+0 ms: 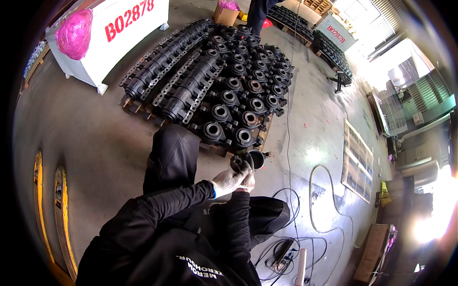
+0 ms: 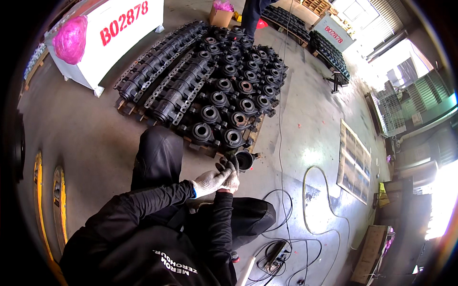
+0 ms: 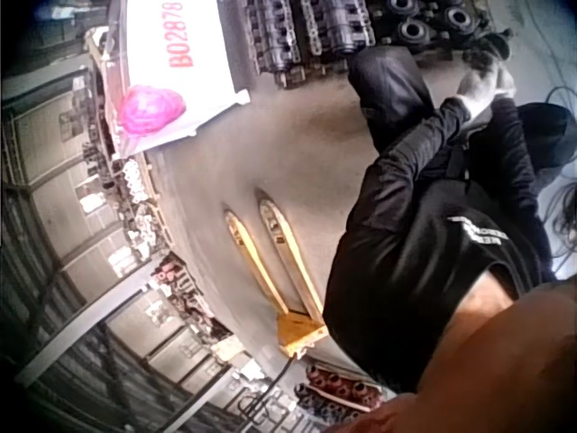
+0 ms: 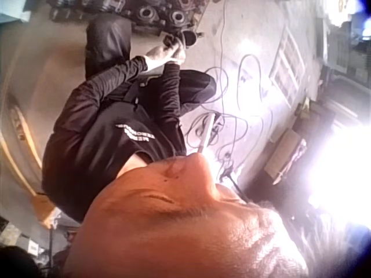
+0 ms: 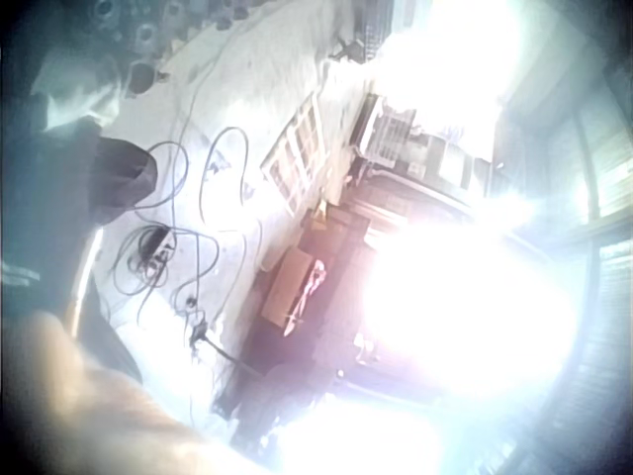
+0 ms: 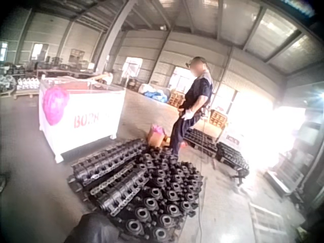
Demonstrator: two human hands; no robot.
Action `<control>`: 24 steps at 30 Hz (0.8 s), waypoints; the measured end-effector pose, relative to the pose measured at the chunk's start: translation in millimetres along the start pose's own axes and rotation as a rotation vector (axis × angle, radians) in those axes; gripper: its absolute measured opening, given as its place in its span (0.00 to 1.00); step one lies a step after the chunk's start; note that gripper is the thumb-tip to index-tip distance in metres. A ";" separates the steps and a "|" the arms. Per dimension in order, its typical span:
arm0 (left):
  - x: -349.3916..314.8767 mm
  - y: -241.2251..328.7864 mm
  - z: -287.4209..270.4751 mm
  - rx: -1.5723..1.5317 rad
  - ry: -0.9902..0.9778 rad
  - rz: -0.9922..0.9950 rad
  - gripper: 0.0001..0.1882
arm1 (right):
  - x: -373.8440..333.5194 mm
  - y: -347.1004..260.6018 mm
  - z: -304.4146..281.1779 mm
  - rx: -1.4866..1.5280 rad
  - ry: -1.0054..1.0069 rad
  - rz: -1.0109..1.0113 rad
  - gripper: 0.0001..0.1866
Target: The person walks to a pallet of metal parts, sits on the floor, and uses a handheld angle grinder to smooth the surfaces of the parts. They handle the parts one at a time, rotating them to grind different areas.
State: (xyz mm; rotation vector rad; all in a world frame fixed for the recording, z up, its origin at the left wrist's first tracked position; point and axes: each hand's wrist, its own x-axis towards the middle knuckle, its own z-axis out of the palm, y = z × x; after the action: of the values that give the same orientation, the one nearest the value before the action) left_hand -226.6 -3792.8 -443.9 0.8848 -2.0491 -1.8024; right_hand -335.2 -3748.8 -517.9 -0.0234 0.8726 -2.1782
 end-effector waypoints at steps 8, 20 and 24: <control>17.5 -8.0 16.2 -0.078 -0.018 0.283 0.24 | 7.5 -7.5 -19.5 -0.193 0.148 -0.204 0.19; 24.2 -26.8 1.6 0.376 -0.068 0.589 0.18 | 1.6 -9.0 -0.3 0.250 -0.156 -0.033 0.26; 22.3 -16.0 -2.2 0.388 -0.072 0.417 0.15 | 7.2 -7.1 -5.4 0.251 -0.115 0.023 0.26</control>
State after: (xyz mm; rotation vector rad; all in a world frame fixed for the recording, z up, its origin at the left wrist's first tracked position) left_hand -238.4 -3808.6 -463.0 0.4287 -2.4521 -1.2596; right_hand -346.4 -3747.2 -519.6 -0.0143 0.5288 -2.2258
